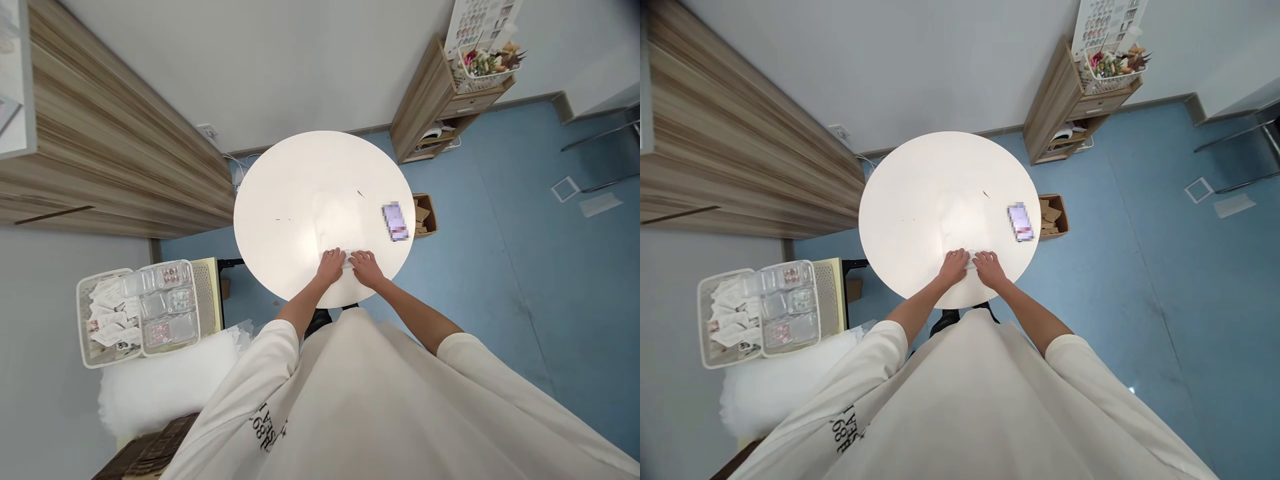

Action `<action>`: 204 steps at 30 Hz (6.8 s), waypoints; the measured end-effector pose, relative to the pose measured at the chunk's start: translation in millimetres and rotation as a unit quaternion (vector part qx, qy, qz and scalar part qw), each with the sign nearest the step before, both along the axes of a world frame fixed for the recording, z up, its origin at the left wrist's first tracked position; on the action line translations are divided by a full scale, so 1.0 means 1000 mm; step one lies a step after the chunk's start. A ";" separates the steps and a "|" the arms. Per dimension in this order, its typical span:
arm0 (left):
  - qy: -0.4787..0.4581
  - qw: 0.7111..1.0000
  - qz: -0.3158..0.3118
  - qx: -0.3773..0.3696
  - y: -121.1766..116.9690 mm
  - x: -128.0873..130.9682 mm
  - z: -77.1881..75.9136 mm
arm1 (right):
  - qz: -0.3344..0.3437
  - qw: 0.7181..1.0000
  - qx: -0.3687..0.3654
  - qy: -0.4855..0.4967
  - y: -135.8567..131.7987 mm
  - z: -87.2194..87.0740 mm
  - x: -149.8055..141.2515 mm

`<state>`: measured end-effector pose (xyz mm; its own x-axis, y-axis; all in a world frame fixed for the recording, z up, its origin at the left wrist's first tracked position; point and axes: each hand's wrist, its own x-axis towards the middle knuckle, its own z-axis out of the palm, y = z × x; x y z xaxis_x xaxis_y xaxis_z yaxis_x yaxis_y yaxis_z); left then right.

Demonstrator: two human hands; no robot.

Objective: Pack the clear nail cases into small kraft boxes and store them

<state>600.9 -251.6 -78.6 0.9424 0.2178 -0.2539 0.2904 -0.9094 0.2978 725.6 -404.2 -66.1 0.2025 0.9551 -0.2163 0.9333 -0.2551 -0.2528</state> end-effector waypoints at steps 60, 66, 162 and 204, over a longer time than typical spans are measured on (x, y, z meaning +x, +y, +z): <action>0.018 0.994 0.101 0.028 0.016 -0.049 0.002 | 0.007 0.996 -0.091 -0.010 0.070 -0.005 -0.037; 0.025 0.997 0.078 0.011 -0.003 -0.073 0.017 | 0.046 0.996 -0.078 0.018 0.045 0.003 -0.054; 0.017 0.859 0.482 -0.173 0.040 -0.087 0.004 | -0.232 0.947 -0.124 0.183 0.108 0.009 -0.059; 0.016 0.790 0.488 -0.371 0.031 -0.010 0.001 | -0.205 0.953 -0.045 0.221 0.089 -0.004 -0.049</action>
<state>590.7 -220.8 -77.1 0.4082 0.6170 -0.6728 0.7634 0.1734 0.6221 676.7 -315.3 -69.6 0.4246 0.7893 -0.4435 0.5589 -0.6139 -0.5575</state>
